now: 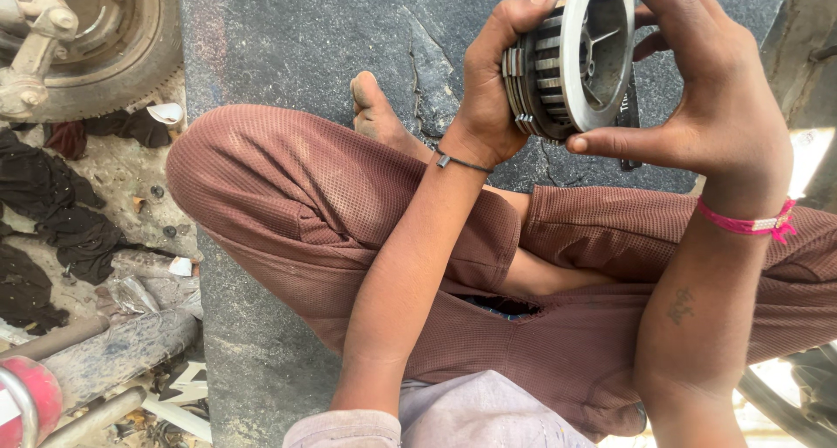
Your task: The person assembles a motorcycle clutch by placing friction plates and metal plates into a clutch hub, aligning the components, and fitting the housing together by hand.
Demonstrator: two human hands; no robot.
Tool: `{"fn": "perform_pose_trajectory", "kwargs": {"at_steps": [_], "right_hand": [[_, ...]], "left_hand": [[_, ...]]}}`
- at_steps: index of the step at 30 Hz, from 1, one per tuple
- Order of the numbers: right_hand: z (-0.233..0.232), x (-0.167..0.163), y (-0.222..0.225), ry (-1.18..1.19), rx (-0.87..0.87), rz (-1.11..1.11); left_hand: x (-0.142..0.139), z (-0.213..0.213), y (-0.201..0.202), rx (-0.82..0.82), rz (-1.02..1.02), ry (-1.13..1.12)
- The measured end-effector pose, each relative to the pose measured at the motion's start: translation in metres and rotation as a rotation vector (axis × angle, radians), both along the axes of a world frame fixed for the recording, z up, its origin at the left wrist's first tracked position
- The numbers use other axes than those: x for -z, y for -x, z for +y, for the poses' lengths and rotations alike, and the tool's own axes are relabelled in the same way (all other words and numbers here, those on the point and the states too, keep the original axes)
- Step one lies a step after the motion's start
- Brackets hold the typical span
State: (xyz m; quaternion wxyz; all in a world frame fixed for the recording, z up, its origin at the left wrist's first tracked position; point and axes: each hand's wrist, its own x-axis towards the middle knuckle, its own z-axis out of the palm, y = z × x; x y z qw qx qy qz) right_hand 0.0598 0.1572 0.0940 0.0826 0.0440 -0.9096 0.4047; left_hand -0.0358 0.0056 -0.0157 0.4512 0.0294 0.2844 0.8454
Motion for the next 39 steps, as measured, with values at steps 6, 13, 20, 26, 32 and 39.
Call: {"fn": "perform_pose_trajectory", "kwargs": {"at_steps": [6,13,20,26,32,39], "right_hand": [[0.000,-0.005,0.002,-0.057,-0.032,-0.017],[-0.002,-0.009,0.004,-0.023,-0.064,-0.004],[-0.002,-0.011,0.002,0.014,-0.059,-0.053],[-0.003,-0.009,0.003,-0.004,-0.055,-0.036],[-0.002,-0.005,0.003,-0.039,-0.045,-0.048],[0.000,0.017,-0.001,0.272,-0.058,-0.125]], "left_hand": [[-0.003,-0.002,0.002,0.007,0.000,0.034],[-0.007,-0.003,0.003,0.023,-0.034,0.035],[-0.010,-0.003,0.003,0.039,-0.055,0.057],[-0.007,-0.005,0.003,0.033,-0.037,0.044],[-0.006,-0.003,0.001,-0.019,0.023,0.070],[-0.003,-0.002,0.004,0.008,-0.020,0.129]]}}
